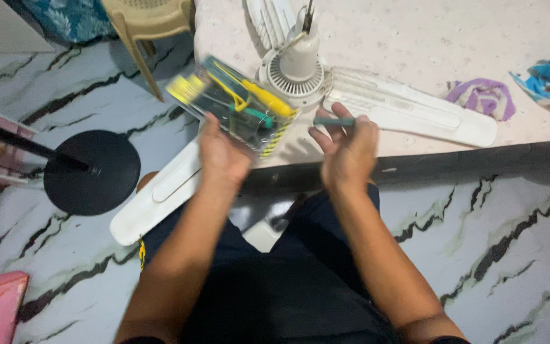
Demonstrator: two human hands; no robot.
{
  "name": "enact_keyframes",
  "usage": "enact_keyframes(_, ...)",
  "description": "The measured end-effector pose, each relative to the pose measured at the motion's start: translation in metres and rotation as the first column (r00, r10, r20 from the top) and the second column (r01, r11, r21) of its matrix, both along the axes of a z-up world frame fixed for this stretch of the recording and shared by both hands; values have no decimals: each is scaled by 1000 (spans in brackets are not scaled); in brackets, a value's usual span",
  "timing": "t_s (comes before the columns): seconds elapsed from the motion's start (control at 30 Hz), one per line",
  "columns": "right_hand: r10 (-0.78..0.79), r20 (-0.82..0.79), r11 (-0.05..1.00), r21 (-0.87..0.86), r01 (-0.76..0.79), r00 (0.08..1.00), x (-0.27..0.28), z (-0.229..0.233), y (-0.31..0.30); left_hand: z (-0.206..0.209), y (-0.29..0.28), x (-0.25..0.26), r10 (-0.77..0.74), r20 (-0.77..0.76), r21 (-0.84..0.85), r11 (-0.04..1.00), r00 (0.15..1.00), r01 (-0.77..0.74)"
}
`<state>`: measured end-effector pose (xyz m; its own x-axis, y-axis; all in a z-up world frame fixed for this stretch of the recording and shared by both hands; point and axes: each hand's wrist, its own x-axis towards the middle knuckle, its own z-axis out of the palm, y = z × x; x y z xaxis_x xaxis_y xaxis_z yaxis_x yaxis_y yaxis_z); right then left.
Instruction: The person uses a screwdriver to loosen and remove screws from the central hub of a white electric fan placed on a table. They handle the fan blades and hub while working with the tool, but the fan remains partially assembled by the end of the clip.
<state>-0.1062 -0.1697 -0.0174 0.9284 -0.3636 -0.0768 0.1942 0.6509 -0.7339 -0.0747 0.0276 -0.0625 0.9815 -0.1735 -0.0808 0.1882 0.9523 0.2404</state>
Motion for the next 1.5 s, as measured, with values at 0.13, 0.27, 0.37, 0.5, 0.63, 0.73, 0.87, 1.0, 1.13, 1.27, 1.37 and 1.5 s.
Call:
enact_keyframes(0.13, -80, -114, 962, 252, 107, 990, 51, -31, 20, -23, -63, 25, -105, -132, -75, 993, 986, 95)
enact_keyframes(0.27, 82, 14, 896, 437, -80, 996, 99, -48, -16, -19, -54, 59, -176, 199, 1, 984, 964, 179)
enact_keyframes(0.37, 179, -51, 914, 378, -147, 983, 92, -60, -55, -20, -49, 49, -78, -22, 48, 996, 997, 79)
enact_keyframes(0.5, 447, 200, 825, 283, -488, 872, 82, -43, -65, -6, -49, 35, -87, 18, 119, 989, 996, 84)
enact_keyframes(0.63, 384, -177, 923, 70, -377, 906, 28, -22, -57, -3, -50, -5, -140, 147, 196, 974, 979, 110)
enact_keyframes(0.73, 420, -186, 895, -77, -439, 888, -11, 0, -48, 10, -55, -33, -177, 130, 255, 957, 976, 140)
enact_keyframes(0.87, 423, -141, 870, -213, -444, 895, -27, 15, -54, 25, -71, -57, -198, 25, 321, 930, 980, 180)
enact_keyframes(1.0, 387, -227, 905, -91, -415, 894, -24, 15, -80, 31, -76, -51, -298, -4, 332, 900, 954, 283)
enact_keyframes(1.13, 364, -152, 926, -48, -375, 919, -23, 9, -111, 33, -80, -39, -361, 47, 360, 876, 931, 321)
enact_keyframes(1.27, 297, -48, 953, -42, -299, 954, -18, 4, -154, 36, -75, -33, -360, 36, 424, 850, 932, 312)
enact_keyframes(1.37, 204, -58, 976, -71, -208, 977, -13, 3, -192, 36, -67, -30, -342, 32, 439, 849, 939, 294)
enact_keyframes(1.5, 171, -145, 977, -105, -187, 975, 33, -4, -225, 33, -55, -24, -261, 3, 454, 861, 965, 231)
